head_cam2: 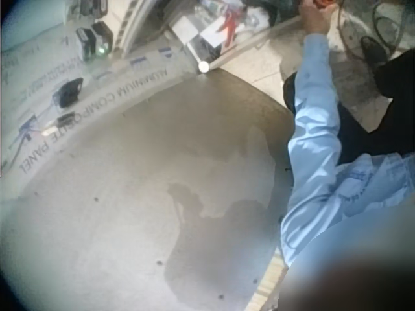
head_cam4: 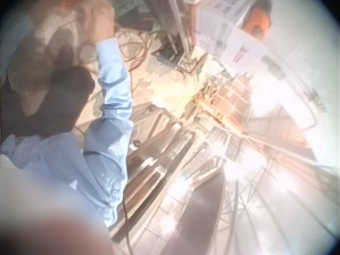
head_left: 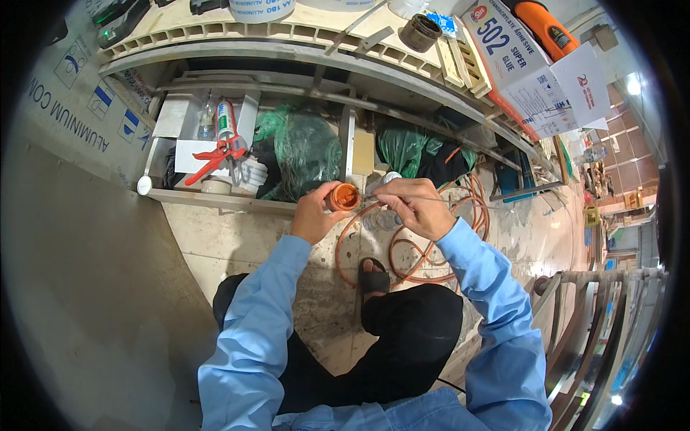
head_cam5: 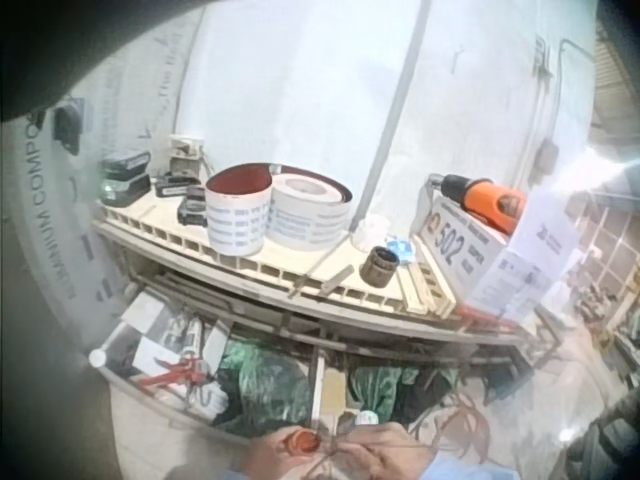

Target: The person pours a liquid from a plastic bottle into a small orange container, then uses a metal rod to stir the contents. The person repeatedly adds liquid and stirs, occasionally pausing to adjust the bottle or rod. The task occurs in a cluttered workshop area with tools and materials visible on shelves.

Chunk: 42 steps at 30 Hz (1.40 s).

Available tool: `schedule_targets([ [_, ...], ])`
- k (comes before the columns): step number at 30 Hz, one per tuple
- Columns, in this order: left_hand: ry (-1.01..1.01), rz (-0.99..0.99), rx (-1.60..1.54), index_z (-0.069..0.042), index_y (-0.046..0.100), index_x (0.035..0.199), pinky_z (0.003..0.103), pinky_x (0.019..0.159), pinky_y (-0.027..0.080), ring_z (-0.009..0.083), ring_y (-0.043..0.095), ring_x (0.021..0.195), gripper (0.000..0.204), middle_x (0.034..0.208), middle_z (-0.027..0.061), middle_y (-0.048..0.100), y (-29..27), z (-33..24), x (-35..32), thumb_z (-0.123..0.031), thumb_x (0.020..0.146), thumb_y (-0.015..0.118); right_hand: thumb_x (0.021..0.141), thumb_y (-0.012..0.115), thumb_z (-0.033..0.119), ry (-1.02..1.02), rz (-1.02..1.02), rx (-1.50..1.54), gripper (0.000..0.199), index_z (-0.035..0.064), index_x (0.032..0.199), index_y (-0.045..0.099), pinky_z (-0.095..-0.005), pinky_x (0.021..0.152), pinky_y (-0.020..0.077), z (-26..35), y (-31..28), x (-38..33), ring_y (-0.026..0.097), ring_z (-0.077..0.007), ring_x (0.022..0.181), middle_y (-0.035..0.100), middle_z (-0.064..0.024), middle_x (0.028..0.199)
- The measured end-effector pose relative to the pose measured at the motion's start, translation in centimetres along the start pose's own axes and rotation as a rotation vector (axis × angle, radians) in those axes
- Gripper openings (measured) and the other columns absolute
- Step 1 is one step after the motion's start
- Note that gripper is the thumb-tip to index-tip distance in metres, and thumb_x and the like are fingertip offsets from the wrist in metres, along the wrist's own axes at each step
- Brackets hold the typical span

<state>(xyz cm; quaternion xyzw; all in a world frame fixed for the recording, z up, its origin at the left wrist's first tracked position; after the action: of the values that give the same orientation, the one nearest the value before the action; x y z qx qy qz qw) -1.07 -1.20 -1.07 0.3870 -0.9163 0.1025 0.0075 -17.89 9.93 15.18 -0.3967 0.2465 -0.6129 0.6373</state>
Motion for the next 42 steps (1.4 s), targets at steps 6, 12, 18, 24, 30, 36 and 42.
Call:
schedule_targets([
  [6,-0.075,0.018,-0.052,0.001,0.064,0.132,0.033,0.091,0.060,0.0194,0.074,0.106,0.065,0.119,0.0146,0.076,-0.2,-0.1,0.0,-0.008,0.075,0.093,0.090,0.070,-0.002,0.008,0.051,0.097,0.014,-0.0032,0.103,0.074,-0.0429,0.078,0.0577,1.6,-1.7,-0.2,0.072,-0.0362,0.090,0.075,-0.0171,0.098],
  [12,-0.059,0.014,-0.175,0.001,0.063,0.133,0.030,0.087,0.060,0.0164,0.074,0.104,0.067,0.120,0.0127,0.075,0.6,0.6,0.2,-0.010,0.075,0.093,0.095,0.069,0.001,0.009,0.019,0.054,0.012,-0.0045,0.104,0.074,-0.0407,0.076,0.0595,3.2,-4.2,-0.6,0.074,-0.0344,0.087,0.075,-0.0182,0.095],
  [18,-0.040,0.018,-0.119,0.001,0.064,0.133,0.031,0.090,0.060,0.0172,0.073,0.107,0.065,0.120,0.0125,0.075,0.5,0.2,0.1,-0.009,0.075,0.093,0.102,0.059,0.005,0.349,-0.256,0.317,0.017,-0.0063,0.105,0.071,-0.0307,0.066,0.0593,1.4,-0.6,-0.4,0.076,-0.0177,0.076,0.075,-0.0129,0.086],
  [24,-0.029,-0.048,-0.090,0.000,0.065,0.132,0.032,0.091,0.060,0.0175,0.074,0.106,0.065,0.117,0.0104,0.077,0.2,0.0,0.2,-0.010,0.074,0.093,0.102,0.058,0.008,0.548,-0.319,0.357,0.019,-0.0067,0.105,0.069,-0.0294,0.064,0.0614,-0.8,-0.7,-1.0,0.077,-0.0167,0.074,0.075,-0.0122,0.081],
  [30,-0.094,-0.094,-0.121,0.001,0.065,0.130,0.034,0.089,0.060,0.0217,0.075,0.103,0.066,0.115,0.0148,0.077,0.1,0.6,0.4,-0.010,0.072,0.094,0.108,0.054,0.011,0.578,-0.306,0.432,0.022,-0.0067,0.110,0.066,-0.0290,0.067,0.0640,1.6,-4.3,-0.7,0.077,-0.0212,0.078,0.075,-0.0161,0.091],
  [36,-0.084,-0.009,-0.088,-0.001,0.064,0.133,0.033,0.092,0.060,0.0164,0.073,0.108,0.064,0.121,0.0106,0.075,0.4,0.6,0.3,-0.009,0.076,0.092,0.107,0.055,0.010,0.455,-0.212,0.496,0.020,-0.0047,0.109,0.068,-0.0272,0.071,0.0622,1.7,-2.9,-0.3,0.075,-0.0141,0.082,0.076,-0.0111,0.091],
  [42,-0.009,-0.026,-0.043,-0.001,0.065,0.132,0.034,0.091,0.059,0.0181,0.074,0.105,0.064,0.120,0.0114,0.076,0.5,0.6,0.1,-0.010,0.075,0.092,0.098,0.061,0.005,0.134,-0.044,0.048,0.018,-0.0097,0.092,0.068,-0.0421,0.067,0.0546,1.5,-0.3,1.1,0.069,-0.0415,0.074,0.071,-0.0219,0.091],
])
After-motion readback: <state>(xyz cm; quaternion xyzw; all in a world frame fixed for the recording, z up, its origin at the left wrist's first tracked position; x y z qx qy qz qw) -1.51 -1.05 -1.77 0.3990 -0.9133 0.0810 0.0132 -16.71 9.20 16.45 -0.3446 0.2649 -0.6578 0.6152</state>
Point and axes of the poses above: each hand's wrist, its own x-axis towards the middle knuckle, its own y-axis out of the palm, z = x × y, the point moved 2 cm from there along x, towards the middle knuckle
